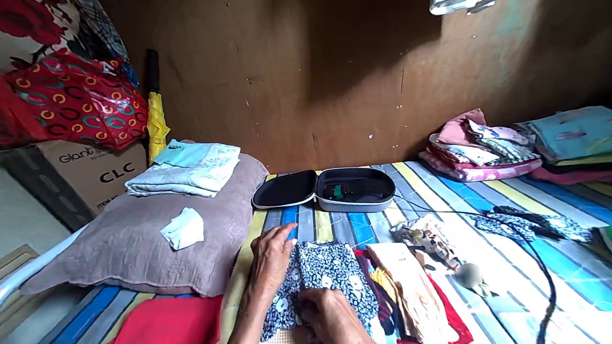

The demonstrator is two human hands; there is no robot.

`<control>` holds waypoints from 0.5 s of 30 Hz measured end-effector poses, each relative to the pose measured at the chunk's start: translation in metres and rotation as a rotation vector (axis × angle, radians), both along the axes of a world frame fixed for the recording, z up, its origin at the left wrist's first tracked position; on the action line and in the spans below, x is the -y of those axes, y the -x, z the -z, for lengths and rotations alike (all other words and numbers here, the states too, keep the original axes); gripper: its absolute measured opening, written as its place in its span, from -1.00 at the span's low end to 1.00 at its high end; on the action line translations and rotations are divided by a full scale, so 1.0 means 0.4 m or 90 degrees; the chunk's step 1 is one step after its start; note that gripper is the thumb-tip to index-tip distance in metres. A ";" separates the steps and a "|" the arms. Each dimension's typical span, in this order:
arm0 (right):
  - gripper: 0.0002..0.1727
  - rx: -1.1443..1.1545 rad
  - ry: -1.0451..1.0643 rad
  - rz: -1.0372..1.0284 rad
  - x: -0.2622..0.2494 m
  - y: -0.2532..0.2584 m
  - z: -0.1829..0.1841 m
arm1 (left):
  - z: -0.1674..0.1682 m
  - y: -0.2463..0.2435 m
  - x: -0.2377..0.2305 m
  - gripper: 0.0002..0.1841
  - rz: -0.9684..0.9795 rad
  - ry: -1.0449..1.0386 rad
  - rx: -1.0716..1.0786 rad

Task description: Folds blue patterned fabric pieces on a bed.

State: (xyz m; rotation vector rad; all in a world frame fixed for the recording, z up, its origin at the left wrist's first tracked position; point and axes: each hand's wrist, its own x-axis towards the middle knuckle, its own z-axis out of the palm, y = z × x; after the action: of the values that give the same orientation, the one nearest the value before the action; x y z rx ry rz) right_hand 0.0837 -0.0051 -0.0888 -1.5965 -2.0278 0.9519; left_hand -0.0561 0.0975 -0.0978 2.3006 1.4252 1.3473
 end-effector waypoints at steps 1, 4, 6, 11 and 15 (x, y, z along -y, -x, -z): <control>-0.63 -0.003 0.000 0.006 -0.002 -0.004 0.004 | 0.007 -0.004 0.009 -0.71 -0.014 0.009 0.017; -0.63 -0.030 -0.010 0.004 0.001 -0.008 0.012 | 0.018 -0.010 0.069 -0.73 -0.071 0.030 0.079; -0.64 -0.056 -0.002 -0.004 0.002 -0.013 0.012 | 0.035 -0.013 0.101 -0.70 -0.081 0.039 0.057; -0.73 -0.113 -0.023 -0.036 0.012 -0.025 0.028 | 0.073 -0.024 0.102 -0.51 0.019 0.252 -0.181; -0.76 -0.169 -0.037 -0.076 0.019 -0.056 0.031 | 0.073 -0.043 0.091 -0.47 0.007 0.292 -0.279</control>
State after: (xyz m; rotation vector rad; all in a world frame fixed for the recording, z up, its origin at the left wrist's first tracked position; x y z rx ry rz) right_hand 0.1059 -0.0126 -0.1011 -1.2564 -1.9615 1.0742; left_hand -0.0388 0.0610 -0.1269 2.3457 1.6181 0.4430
